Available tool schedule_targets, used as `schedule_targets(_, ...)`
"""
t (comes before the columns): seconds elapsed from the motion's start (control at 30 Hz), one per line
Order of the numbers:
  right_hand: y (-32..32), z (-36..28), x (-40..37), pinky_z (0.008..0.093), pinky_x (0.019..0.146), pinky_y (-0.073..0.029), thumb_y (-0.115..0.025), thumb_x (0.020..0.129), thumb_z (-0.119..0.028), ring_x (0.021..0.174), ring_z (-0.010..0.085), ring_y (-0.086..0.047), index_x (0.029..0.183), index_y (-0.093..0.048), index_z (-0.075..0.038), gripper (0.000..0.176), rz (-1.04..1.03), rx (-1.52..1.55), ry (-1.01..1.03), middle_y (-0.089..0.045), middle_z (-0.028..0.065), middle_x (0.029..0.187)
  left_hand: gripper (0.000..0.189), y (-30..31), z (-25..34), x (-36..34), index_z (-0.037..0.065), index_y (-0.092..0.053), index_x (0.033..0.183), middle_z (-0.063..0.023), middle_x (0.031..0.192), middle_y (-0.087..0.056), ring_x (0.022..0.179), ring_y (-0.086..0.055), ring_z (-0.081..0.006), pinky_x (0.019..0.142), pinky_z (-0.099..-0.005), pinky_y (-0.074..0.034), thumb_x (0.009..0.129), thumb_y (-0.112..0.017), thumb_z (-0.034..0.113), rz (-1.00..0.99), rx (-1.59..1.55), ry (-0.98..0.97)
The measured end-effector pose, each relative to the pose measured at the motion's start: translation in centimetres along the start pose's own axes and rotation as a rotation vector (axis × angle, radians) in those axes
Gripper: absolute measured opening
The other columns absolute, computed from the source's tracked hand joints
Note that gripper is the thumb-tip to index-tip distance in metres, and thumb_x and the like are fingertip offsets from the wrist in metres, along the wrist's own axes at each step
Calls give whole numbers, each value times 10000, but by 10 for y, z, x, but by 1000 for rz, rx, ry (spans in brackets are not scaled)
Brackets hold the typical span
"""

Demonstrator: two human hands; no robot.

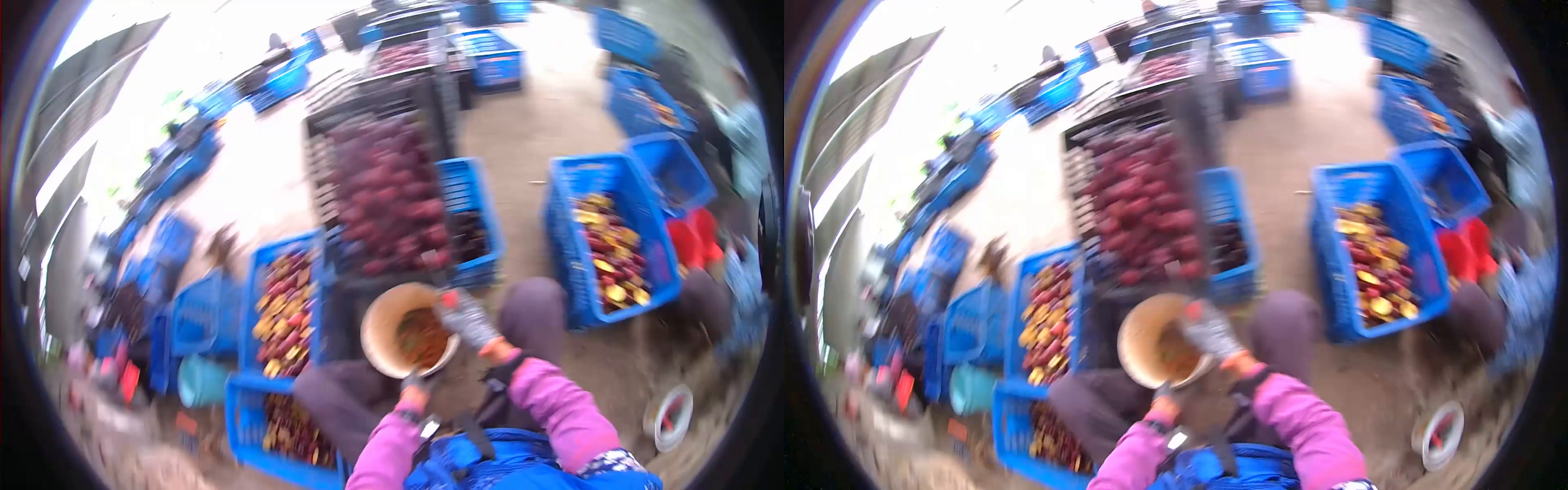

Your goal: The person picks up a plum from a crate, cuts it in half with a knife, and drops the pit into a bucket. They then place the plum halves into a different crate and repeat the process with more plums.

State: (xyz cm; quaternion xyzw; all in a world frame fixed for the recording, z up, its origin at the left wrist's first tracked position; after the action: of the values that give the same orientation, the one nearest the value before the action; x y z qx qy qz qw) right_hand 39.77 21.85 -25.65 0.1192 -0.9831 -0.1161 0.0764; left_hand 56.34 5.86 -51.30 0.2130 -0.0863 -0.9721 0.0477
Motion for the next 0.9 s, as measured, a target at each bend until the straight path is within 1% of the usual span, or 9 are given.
schedule_targets(0.07,5,-14,0,331,524,-404,-539,810,-143,559,185,-458,799,-484,-77,87,45,-28,11,-479,66,640,493,-9,117,-46,51,-471,1133,-132,1017,-566,908,-540,-289,810,-374,-445,742,-659,283,-100,267,-65)
schedule_targets(0.13,-9,-2,2,283,486,-385,-549,824,-148,532,120,-429,828,-468,-85,103,23,165,26,-441,7,613,426,-35,83,-60,73,-481,1103,-143,957,-565,866,-556,-305,753,-391,-464,753,-652,246,-58,-1054,860)
schedule_targets(0.33,-42,-6,-15,229,443,-334,-543,843,-201,511,67,-398,842,-448,-121,124,-209,322,-395,-426,-32,619,144,171,257,-150,43,-542,938,-98,857,-558,756,-571,-220,644,-318,-481,809,-561,103,136,-885,-231)
schedule_targets(0.4,-53,4,-7,213,439,-321,-520,859,-210,506,57,-381,828,-452,-130,110,-274,328,-239,-422,-42,617,184,254,274,-239,12,-517,1010,-112,947,-553,887,-548,-208,751,-295,-472,843,-477,79,690,369,-435)
schedule_targets(0.47,-52,-23,-15,193,435,-310,-516,862,-229,500,44,-366,895,-484,-142,98,-296,204,-319,-402,-55,613,188,337,166,-275,-23,-533,956,-121,907,-561,879,-549,-218,733,-300,-479,821,-523,107,498,-723,-564)
schedule_targets(0.53,-54,-35,-24,193,427,-307,-520,858,-262,490,43,-370,951,-483,-145,154,-292,147,-460,-394,-60,614,413,413,27,-336,-58,-496,1037,-161,969,-556,926,-538,-255,766,-363,-470,767,-607,233,1120,-207,221)
schedule_targets(0.6,-62,-32,-18,191,397,-302,-518,856,-288,456,45,-369,972,-475,-146,189,-269,102,-386,-408,-59,606,690,440,-68,-400,-48,-430,1166,-229,1174,-470,1058,-489,-315,888,-368,-388,667,-659,370,1433,223,520)
schedule_targets(0.67,-74,-61,-25,180,378,-295,-512,862,-284,441,37,-373,1004,-483,-138,205,-277,147,-373,-431,-55,603,720,395,-43,-442,-76,-415,1173,-270,1195,-445,1091,-465,-345,918,-393,-359,660,-661,365,1536,265,1099)
schedule_targets(0.9,-134,-141,-17,167,381,-306,-521,863,-277,452,23,-390,1020,-489,-117,226,-351,51,-288,-439,-63,605,657,369,-161,-425,-98,-351,1218,-221,1203,-457,1065,-480,-296,913,-369,-369,737,-629,252,1319,-463,517)
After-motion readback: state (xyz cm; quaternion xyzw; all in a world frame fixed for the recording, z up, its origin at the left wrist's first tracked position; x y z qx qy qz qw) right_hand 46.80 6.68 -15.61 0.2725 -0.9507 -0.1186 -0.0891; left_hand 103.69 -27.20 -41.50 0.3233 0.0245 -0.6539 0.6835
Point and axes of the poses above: each hand's wrist, its own x-axis towards the middle knuckle, its own y-axis out of the back of the hand, z = x × y, the point moved 9 cm from there along x, towards the middle knuckle
